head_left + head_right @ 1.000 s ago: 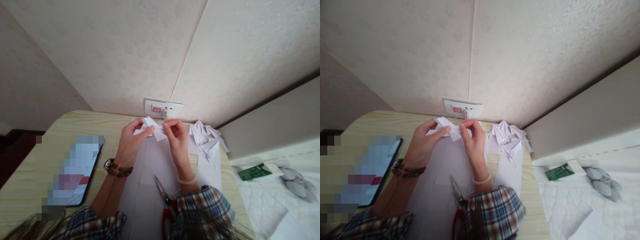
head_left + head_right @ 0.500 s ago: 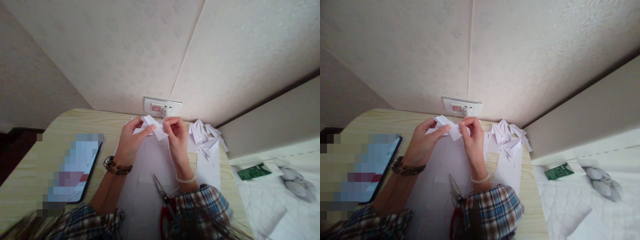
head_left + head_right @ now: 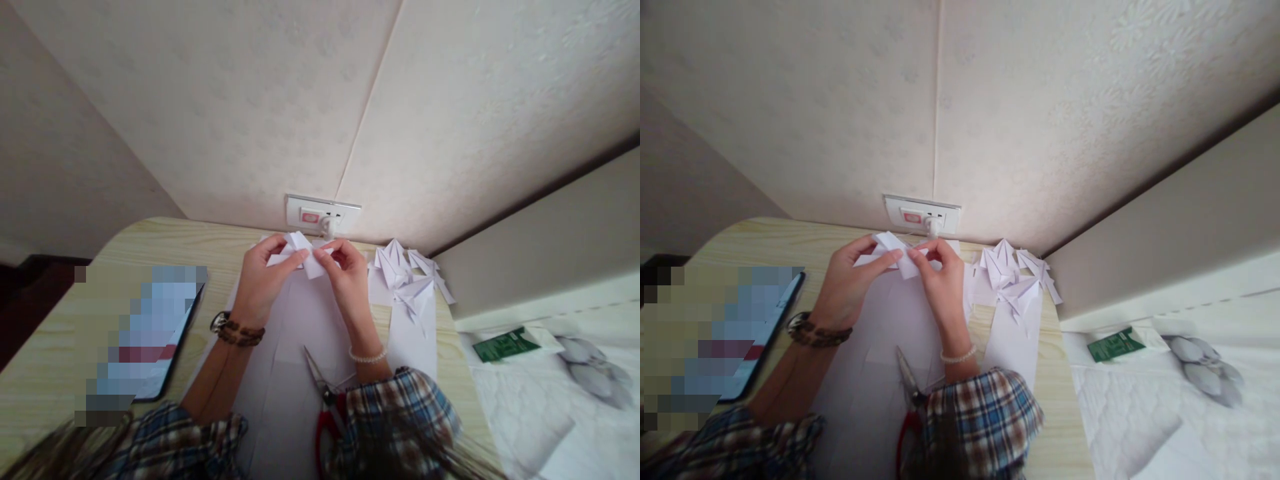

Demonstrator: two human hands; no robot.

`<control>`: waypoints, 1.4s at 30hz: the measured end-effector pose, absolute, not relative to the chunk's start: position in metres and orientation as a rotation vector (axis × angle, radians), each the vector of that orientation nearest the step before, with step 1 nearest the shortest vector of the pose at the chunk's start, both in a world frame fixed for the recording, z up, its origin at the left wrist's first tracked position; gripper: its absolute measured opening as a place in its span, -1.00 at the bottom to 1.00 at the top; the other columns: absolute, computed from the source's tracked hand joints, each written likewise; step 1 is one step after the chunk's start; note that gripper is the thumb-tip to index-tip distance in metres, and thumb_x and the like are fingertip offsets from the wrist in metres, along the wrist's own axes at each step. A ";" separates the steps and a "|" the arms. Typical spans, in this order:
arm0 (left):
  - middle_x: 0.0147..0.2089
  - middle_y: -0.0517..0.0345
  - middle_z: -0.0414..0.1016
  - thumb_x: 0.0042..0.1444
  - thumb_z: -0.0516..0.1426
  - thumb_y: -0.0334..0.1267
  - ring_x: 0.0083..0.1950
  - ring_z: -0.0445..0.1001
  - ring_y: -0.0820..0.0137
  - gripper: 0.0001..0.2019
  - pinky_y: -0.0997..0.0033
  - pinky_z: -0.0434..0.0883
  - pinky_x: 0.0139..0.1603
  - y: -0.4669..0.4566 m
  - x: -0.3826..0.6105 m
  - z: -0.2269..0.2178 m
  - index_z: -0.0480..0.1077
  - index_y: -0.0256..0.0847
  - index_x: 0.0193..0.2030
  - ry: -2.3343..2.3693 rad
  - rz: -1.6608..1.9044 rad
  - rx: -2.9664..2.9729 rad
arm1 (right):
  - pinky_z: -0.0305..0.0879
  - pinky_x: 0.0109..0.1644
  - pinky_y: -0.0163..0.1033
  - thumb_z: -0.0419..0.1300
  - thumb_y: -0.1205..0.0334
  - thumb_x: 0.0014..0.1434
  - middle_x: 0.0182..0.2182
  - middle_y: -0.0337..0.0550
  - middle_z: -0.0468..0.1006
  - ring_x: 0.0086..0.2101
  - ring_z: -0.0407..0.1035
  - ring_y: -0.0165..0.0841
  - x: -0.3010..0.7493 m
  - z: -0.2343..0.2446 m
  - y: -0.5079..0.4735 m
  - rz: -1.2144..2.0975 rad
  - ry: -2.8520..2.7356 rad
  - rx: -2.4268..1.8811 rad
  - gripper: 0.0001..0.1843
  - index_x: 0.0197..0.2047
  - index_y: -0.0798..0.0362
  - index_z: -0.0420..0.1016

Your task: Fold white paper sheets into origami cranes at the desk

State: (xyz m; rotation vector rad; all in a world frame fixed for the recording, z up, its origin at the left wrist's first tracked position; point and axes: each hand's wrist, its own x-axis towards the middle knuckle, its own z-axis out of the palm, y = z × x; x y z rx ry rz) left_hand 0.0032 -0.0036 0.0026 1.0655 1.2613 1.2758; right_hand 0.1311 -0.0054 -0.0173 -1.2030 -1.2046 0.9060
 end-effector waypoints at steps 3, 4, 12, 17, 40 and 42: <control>-0.35 0.19 0.55 -0.12 0.31 -0.18 -0.25 0.46 0.33 -0.81 0.42 0.37 -0.21 -0.003 0.002 0.002 0.52 -0.22 -0.37 1.262 1.238 1.094 | 0.21 -0.29 -0.28 0.29 0.23 0.06 -0.53 -0.33 0.45 -0.44 0.32 -0.41 0.132 -0.018 -0.005 0.913 -1.186 -1.206 -0.85 -0.48 0.03 0.42; -0.34 0.19 0.55 -0.11 0.30 -0.19 -0.24 0.47 0.32 -0.82 0.43 0.37 -0.21 -0.003 0.002 0.002 0.52 -0.21 -0.37 1.264 1.223 1.107 | 0.21 -0.29 -0.28 0.29 0.24 0.05 -0.53 -0.33 0.44 -0.44 0.32 -0.41 0.133 -0.018 -0.005 0.910 -1.187 -1.209 -0.85 -0.49 0.04 0.41; -0.27 0.12 0.60 -0.15 0.32 -0.25 -0.18 0.53 0.24 -0.75 0.42 0.40 -0.22 -0.003 0.001 0.006 0.52 -0.20 -0.26 1.164 1.123 1.096 | 0.21 -0.32 -0.28 0.28 0.28 0.04 -0.55 -0.32 0.45 -0.46 0.33 -0.40 0.142 -0.015 -0.005 0.840 -1.245 -1.284 -0.85 -0.52 0.03 0.41; -0.31 0.15 0.58 -0.15 0.30 -0.31 -0.21 0.54 0.27 -0.84 0.42 0.41 -0.20 -0.002 0.000 0.004 0.50 -0.20 -0.35 1.261 1.100 1.178 | 0.23 -0.27 -0.29 0.26 0.24 0.09 -0.50 -0.31 0.47 -0.41 0.34 -0.41 0.143 -0.012 -0.007 0.804 -1.380 -1.293 -0.87 -0.46 0.03 0.43; -0.42 0.23 0.52 -0.25 0.36 -0.23 -0.38 0.44 0.43 -0.71 0.47 0.33 -0.33 0.000 0.005 -0.003 0.41 -0.25 -0.40 1.216 1.328 0.784 | 0.34 -0.09 -0.21 0.27 0.30 0.12 -0.10 -0.13 0.40 -0.05 0.33 -0.31 0.139 -0.015 -0.006 0.752 -1.541 -1.110 -0.80 -0.18 -0.03 0.38; -0.43 0.25 0.51 -0.26 0.37 -0.23 -0.39 0.43 0.44 -0.70 0.48 0.33 -0.35 -0.001 0.005 -0.002 0.40 -0.25 -0.40 1.205 1.322 0.779 | 0.35 -0.09 -0.21 0.26 0.30 0.12 -0.09 -0.12 0.41 -0.04 0.33 -0.30 0.139 -0.015 -0.006 0.752 -1.521 -1.118 -0.84 -0.21 -0.03 0.39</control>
